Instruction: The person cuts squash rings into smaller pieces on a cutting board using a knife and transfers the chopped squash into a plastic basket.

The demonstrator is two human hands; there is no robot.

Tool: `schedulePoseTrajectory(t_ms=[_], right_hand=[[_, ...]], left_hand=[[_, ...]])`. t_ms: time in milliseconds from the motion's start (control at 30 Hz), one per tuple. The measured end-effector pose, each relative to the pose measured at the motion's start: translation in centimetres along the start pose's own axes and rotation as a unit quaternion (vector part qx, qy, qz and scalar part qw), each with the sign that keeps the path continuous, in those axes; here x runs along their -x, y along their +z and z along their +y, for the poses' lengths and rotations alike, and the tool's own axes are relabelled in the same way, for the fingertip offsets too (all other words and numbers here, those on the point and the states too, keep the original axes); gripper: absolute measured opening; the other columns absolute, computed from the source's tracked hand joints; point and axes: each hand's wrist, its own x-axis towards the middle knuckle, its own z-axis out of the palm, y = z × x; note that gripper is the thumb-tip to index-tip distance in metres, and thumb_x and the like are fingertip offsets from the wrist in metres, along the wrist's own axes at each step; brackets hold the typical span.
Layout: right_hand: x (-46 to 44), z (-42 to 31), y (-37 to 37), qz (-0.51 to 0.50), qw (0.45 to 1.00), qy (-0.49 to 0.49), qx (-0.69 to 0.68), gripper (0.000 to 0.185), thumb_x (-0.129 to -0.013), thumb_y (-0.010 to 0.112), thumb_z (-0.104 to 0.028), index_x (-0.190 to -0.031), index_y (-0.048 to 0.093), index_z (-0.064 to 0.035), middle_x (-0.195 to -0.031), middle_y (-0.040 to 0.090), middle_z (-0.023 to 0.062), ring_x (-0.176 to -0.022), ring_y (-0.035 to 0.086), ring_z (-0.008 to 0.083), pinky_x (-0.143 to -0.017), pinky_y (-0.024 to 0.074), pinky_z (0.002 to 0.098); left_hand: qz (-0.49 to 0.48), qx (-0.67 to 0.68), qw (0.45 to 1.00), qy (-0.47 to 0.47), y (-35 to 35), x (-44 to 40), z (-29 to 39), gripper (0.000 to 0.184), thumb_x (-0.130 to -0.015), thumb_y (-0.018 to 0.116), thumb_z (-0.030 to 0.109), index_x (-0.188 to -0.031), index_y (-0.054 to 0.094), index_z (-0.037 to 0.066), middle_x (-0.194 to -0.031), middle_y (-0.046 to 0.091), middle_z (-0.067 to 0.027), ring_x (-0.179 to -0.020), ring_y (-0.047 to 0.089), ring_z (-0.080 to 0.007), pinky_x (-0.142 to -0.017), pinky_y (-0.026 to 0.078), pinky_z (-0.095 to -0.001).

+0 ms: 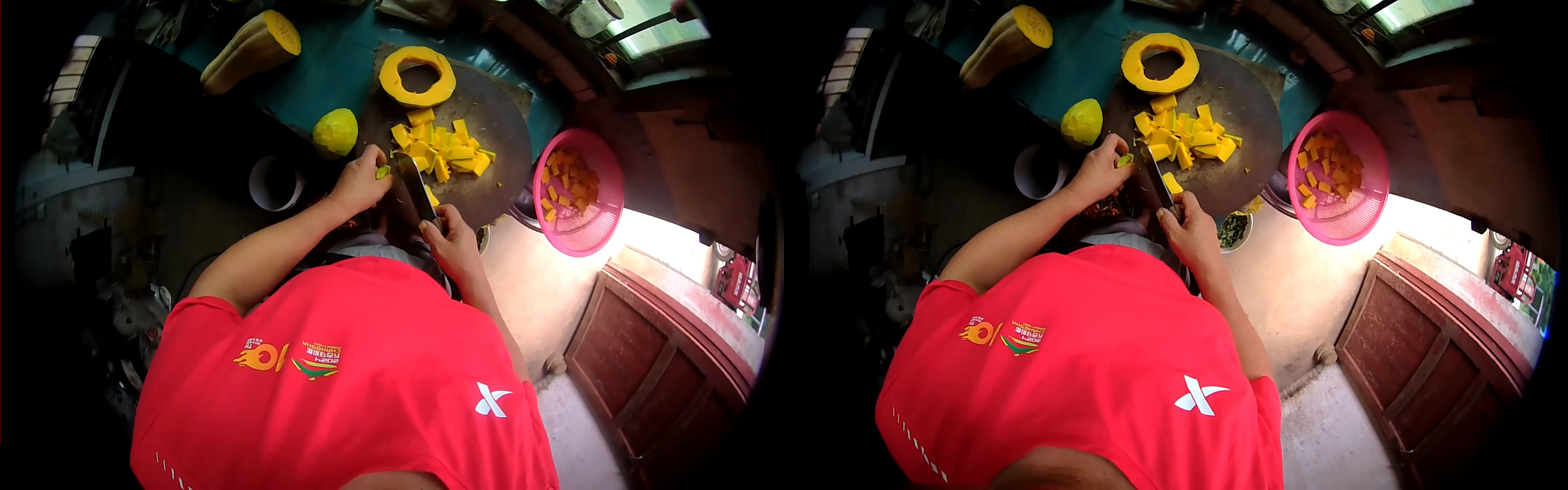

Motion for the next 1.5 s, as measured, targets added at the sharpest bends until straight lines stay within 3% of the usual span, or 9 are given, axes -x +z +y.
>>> schedulePoseTrajectory(t_ms=[33,67,267,333,533,833,1500], right_hand=[[-0.1,-0.1,0.2,-0.004,1.000,0.003,0.008,0.032,-0.088,0.067,-0.027,-0.108,0.057,-0.0044,-0.072,0.064,0.0122,-0.067,0.063,0.0246,-0.065,0.0487,0.0349],[-0.1,-0.2,0.3,-0.008,1.000,0.007,0.015,0.033,-0.088,0.067,-0.028,-0.108,0.058,-0.0043,-0.075,0.065,0.0153,-0.070,0.065,0.0294,-0.066,0.0492,0.0369],[-0.6,0.1,0.6,-0.013,0.999,-0.007,0.051,0.033,-0.088,0.066,-0.028,-0.108,0.058,-0.0037,-0.078,0.066,0.0189,-0.076,0.067,0.0355,-0.069,0.0498,0.0401],[-0.3,-0.7,0.3,-0.009,0.999,-0.004,0.050,0.033,-0.088,0.066,-0.028,-0.108,0.058,-0.0037,-0.078,0.066,0.0190,-0.076,0.067,0.0353,-0.068,0.0499,0.0402],[0.3,-2.3,-0.2,0.000,0.998,-0.012,0.068,0.032,-0.088,0.066,-0.027,-0.109,0.057,-0.0041,-0.079,0.066,0.0192,-0.076,0.067,0.0354,-0.068,0.0503,0.0404],[0.1,-2.4,-0.4,-0.001,0.992,-0.029,0.126,0.030,-0.088,0.064,-0.026,-0.108,0.057,-0.0052,-0.083,0.067,0.0197,-0.080,0.066,0.0388,-0.069,0.0507,0.0437],[-0.1,-4.0,-2.6,0.009,0.964,-0.113,0.241,0.024,-0.087,0.061,-0.023,-0.100,0.054,-0.0049,-0.076,0.065,0.0220,-0.077,0.064,0.0422,-0.067,0.0500,0.0492]], left_hand=[[0.011,0.016,1.000,0.009,0.1,0.0,-0.2,0.027,-0.087,0.068,0.012,-0.103,0.048,0.003,-0.066,0.061,-0.0070,-0.052,0.061,-0.0131,-0.047,0.049,-0.0285],[0.012,0.017,1.000,0.007,0.0,0.0,-0.3,0.027,-0.087,0.068,0.012,-0.103,0.048,0.003,-0.066,0.061,-0.0070,-0.052,0.061,-0.0131,-0.047,0.049,-0.0285],[-0.041,0.130,0.990,-0.043,-0.8,-0.4,-0.6,0.019,-0.093,0.063,0.014,-0.104,0.052,0.003,-0.081,0.065,-0.0058,-0.063,0.063,-0.0120,-0.054,0.054,-0.0268],[-0.057,0.201,0.977,-0.045,-1.2,-0.4,-1.0,0.016,-0.096,0.059,0.016,-0.104,0.054,0.004,-0.087,0.065,-0.0061,-0.071,0.064,-0.0121,-0.060,0.056,-0.0268],[-0.086,0.210,0.974,-0.018,-1.5,-0.7,-2.2,0.020,-0.096,0.063,0.018,-0.105,0.053,0.004,-0.090,0.065,-0.0060,-0.076,0.065,-0.0120,-0.067,0.056,-0.0267],[-0.079,0.263,0.961,0.031,-1.3,-1.2,-3.1,0.018,-0.091,0.068,0.012,-0.098,0.053,0.004,-0.083,0.064,-0.0050,-0.073,0.064,-0.0099,-0.063,0.054,-0.0254],[-0.065,0.278,0.958,-0.009,-0.8,-2.0,-2.4,0.019,-0.088,0.072,0.014,-0.093,0.056,0.007,-0.076,0.064,-0.0007,-0.063,0.061,-0.0075,-0.057,0.050,-0.0217]])
